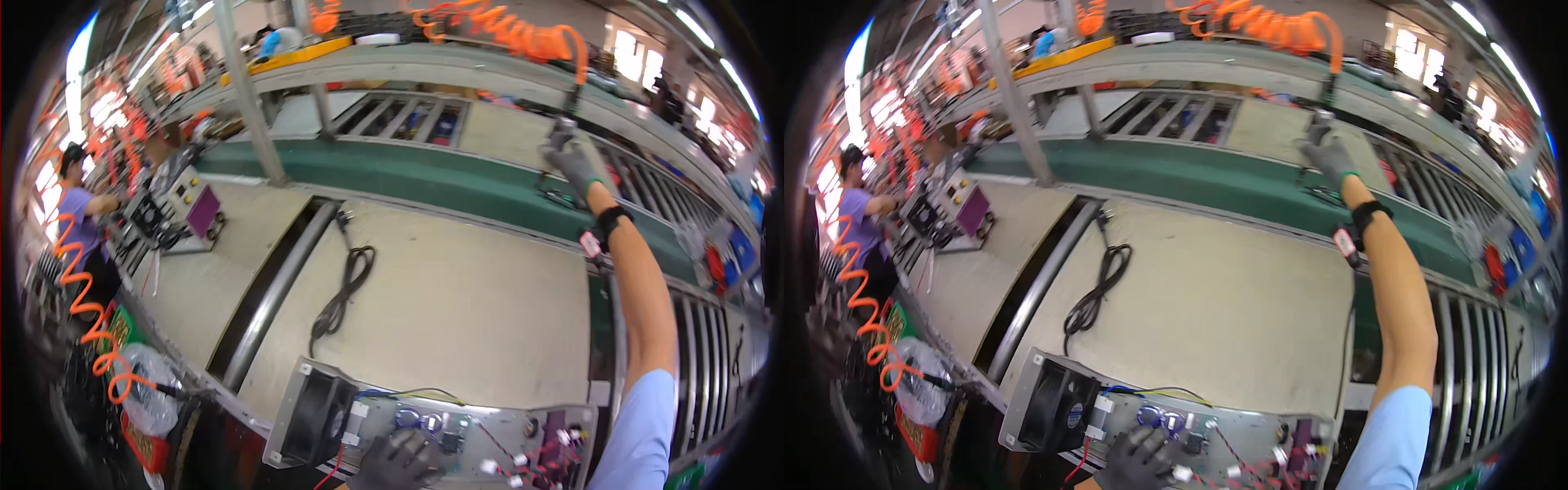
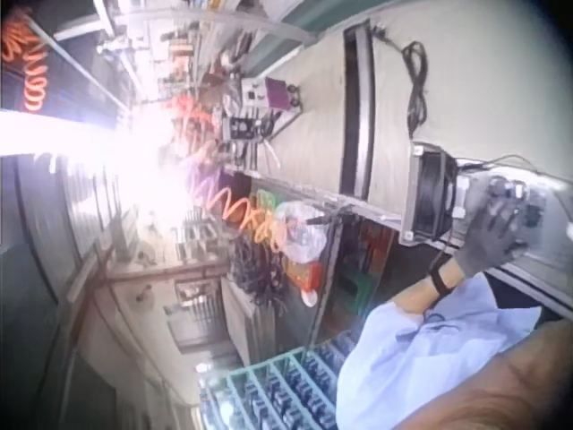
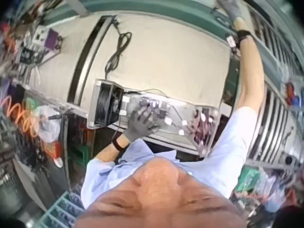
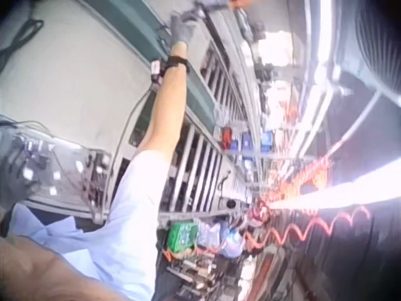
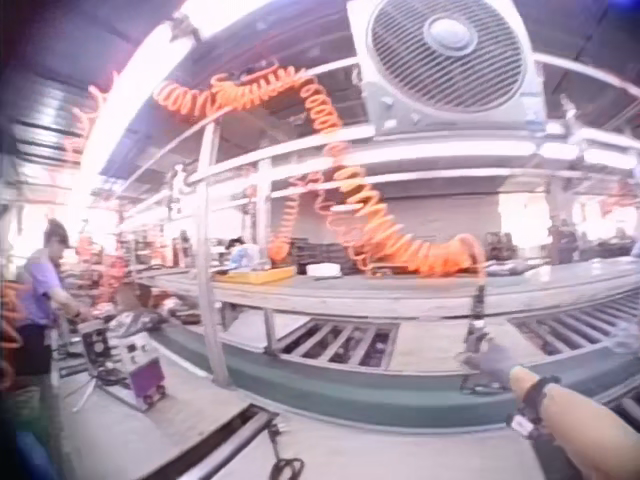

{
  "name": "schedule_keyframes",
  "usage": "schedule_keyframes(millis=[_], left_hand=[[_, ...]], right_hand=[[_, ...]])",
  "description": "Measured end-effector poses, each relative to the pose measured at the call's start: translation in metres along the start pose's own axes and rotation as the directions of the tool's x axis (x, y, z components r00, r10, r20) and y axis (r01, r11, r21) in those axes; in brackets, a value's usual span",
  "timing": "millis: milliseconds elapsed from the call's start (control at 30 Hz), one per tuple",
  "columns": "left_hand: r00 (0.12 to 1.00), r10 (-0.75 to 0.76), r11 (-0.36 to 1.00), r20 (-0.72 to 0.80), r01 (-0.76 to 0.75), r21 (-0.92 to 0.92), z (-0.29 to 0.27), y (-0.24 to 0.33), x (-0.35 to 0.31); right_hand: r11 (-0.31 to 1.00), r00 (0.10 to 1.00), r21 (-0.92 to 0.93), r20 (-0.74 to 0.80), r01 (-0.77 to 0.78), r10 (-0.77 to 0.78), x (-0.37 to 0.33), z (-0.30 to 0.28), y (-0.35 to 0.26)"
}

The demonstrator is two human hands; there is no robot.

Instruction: Assembling an electronic inverter unit on a factory production line.

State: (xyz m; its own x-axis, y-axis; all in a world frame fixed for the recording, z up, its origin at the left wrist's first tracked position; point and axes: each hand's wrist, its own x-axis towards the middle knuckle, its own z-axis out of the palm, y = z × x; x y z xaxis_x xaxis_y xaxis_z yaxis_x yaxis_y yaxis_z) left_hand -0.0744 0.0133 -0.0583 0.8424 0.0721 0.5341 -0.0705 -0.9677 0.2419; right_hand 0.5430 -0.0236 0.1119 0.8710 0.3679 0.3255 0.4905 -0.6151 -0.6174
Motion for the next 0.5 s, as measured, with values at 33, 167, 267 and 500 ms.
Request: schedule_keyframes(millis=[33,167,267,500], left_hand=[[1.0,0.015,1.0,-0.016,-0.015,-0.021,0.002,0.0,-0.001],[0.998,0.035,0.999,0.055,-0.034,-0.019,0.0,-0.002,-0.005],[0.998,0.055,0.998,-0.015,-0.055,-0.013,0.004,-0.005,-0.005],[0.998,0.06,0.99,0.019,-0.057,-0.132,0.001,-0.001,-0.007]], right_hand=[[0.97,0.992,0.212,-0.002,0.122,-0.124,0.012,0.014,0.011],[0.995,0.962,-0.015,-0.258,-0.098,0.091,0.052,0.043,0.041],[0.933,0.992,0.36,-0.11,-0.018,0.062,0.046,0.03,0.046],[0.75,0.991,0.658,0.043,0.067,-0.126,-0.133,-0.103,-0.112]])
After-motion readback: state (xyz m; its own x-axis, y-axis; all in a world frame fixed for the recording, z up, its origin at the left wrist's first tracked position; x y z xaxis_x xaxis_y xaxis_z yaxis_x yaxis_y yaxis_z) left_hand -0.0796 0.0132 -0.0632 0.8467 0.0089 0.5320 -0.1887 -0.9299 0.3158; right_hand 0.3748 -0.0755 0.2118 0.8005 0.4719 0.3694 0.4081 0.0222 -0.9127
